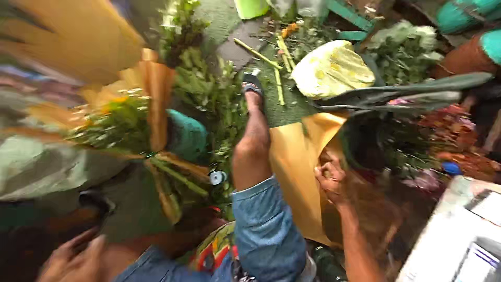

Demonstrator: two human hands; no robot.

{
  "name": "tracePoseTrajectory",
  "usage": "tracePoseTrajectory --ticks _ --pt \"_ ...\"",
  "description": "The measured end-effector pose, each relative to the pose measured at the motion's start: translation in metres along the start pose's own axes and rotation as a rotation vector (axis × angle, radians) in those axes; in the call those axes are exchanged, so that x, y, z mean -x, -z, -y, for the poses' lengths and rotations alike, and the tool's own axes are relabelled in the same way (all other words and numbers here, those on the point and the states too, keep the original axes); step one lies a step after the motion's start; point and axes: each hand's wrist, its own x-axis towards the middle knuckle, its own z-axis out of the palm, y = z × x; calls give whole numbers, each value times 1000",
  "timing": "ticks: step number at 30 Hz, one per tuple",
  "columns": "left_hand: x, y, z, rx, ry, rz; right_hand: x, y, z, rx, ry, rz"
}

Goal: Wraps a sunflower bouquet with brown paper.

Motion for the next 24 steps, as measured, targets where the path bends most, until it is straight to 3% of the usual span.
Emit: tracePoseTrajectory --ticks 2,4,6,8,11,14,16,19,24 --pt "12 -27 -66 224 -197 84 -15 4 60 -115 203 107" --pt "25 -59 -114 465 -352 308 -16 5 123 -121 371 194" --pt "43 -80 -152 692 -370 602 3 2 180 -108 502 270" --pt "60 -90 -171 924 -307 707 32 -2 214 -109 637 365" --pt "80 -101 -171 1163 -210 468 73 4 245 -113 669 540" --pt "94 -121 -158 1328 -111 224 85 14 247 -219 509 738" --pt "97 -128 -147 1443 89 266 77 12 253 -218 428 619" --pt "94 -135 -135 1491 429 435 55 -23 255 39 316 414" --pt "86 -151 -124 1552 358 443 29 -93 237 280 238 390"
